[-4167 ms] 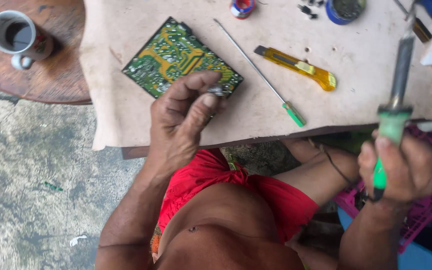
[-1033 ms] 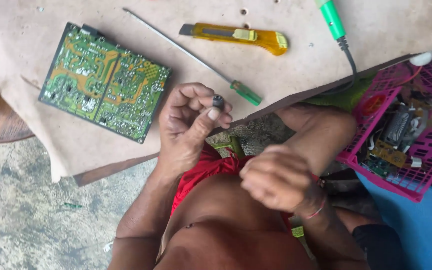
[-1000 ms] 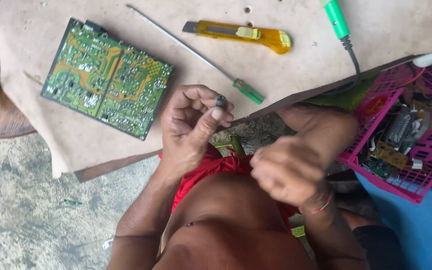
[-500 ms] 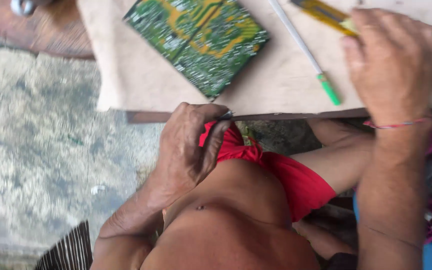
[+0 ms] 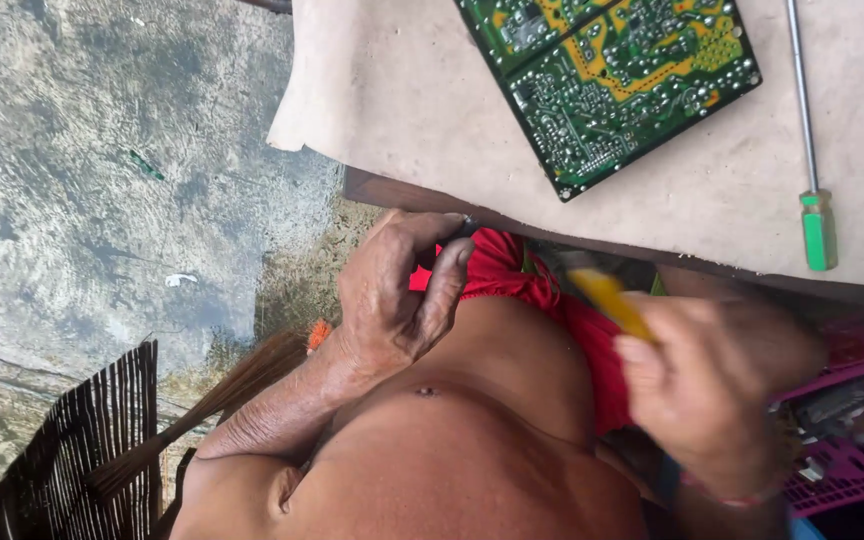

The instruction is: A person desolders an electronic component from a circuit board using a soldering iron and then inspects it using a utility knife.

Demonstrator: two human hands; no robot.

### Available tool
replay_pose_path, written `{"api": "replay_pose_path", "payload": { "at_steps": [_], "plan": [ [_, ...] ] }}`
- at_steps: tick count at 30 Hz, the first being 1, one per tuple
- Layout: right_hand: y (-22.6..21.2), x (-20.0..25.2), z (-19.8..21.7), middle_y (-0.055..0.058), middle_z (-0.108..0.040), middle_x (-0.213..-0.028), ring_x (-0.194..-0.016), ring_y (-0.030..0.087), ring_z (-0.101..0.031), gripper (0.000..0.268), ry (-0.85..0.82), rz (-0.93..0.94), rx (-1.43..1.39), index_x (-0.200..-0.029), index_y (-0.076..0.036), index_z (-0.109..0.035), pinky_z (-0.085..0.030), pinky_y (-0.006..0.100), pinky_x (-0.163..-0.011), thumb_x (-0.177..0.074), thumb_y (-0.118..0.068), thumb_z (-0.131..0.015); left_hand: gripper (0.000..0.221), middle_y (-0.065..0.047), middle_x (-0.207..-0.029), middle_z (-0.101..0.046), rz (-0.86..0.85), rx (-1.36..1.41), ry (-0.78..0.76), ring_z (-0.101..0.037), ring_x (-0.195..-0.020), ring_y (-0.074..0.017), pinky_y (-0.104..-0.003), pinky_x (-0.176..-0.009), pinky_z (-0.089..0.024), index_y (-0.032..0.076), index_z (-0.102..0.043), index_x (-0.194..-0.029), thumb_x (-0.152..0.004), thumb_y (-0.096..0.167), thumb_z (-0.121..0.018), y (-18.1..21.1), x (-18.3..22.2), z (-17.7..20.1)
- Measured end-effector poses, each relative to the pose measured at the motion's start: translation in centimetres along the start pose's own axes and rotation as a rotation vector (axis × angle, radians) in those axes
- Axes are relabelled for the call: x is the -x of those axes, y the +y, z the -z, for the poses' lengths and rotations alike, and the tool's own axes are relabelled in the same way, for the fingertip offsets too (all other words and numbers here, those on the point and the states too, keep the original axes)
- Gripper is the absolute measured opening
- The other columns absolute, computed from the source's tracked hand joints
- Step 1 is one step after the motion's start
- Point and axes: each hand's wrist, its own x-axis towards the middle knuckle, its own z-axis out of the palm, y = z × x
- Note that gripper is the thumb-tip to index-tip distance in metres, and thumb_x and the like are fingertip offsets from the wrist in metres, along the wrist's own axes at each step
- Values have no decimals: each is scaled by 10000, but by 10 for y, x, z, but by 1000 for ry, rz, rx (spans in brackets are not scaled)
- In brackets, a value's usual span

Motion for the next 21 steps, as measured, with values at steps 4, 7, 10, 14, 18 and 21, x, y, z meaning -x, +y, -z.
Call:
{"api": "replay_pose_path", "payload": {
  "at_steps": [4,7,10,14,18,21],
  "plan": [
    [-30,-17,-27,132,-721,-1172,-923,318,-720,318,-157,-53,-111,-1323,-11,-589,-560,434,-765,-1050,-172,-562,189,-164,-1066,-694,-92,-72,58,-583,-772,-268,-370,-715,-498,-42,-575,-1205,-1048,39,-641,-9,6,-2],
    [-42,-28,-31,172,-726,-1179,-911,332,-731,357,-84,-12,-61,-1386,28,-559,-579,441,-778,-1066,-129,-579,233,-193,-1083,-687,-143,-86,70,-604,-802,-288,-387,-732,-500,-60,-554,-1230,-1041,9,-670,-10,8,-6],
    [-51,-41,-34,172,-700,-1105,-858,346,-705,381,-66,-2,-41,-1426,26,-536,-567,457,-737,-1073,-105,-593,227,-168,-1075,-693,-114,-77,79,-608,-790,-288,-395,-738,-506,-44,-568,-1221,-1040,36,-679,-8,6,-7],
    [-54,-45,-39,144,-695,-1069,-825,326,-689,358,-79,-8,-5,-1420,22,-550,-557,445,-698,-1092,-120,-556,200,-134,-1042,-694,-41,-93,73,-563,-765,-272,-383,-739,-501,-9,-594,-1214,-1052,87,-660,-13,10,-11],
    [-55,-46,-40,163,-712,-1106,-845,326,-706,344,-78,12,-18,-1402,36,-555,-568,439,-713,-1091,-111,-566,204,-159,-1007,-682,-55,-128,111,-591,-766,-293,-402,-724,-514,-21,-589,-1217,-1047,60,-667,-18,12,-12],
    [-55,-45,-40,161,-716,-1147,-881,322,-712,346,-88,2,-48,-1405,26,-555,-568,442,-744,-1086,-107,-565,201,-144,-995,-679,-52,-122,100,-565,-753,-280,-393,-715,-493,-16,-596,-1216,-1045,62,-668,-17,10,-11]
  ]
}}
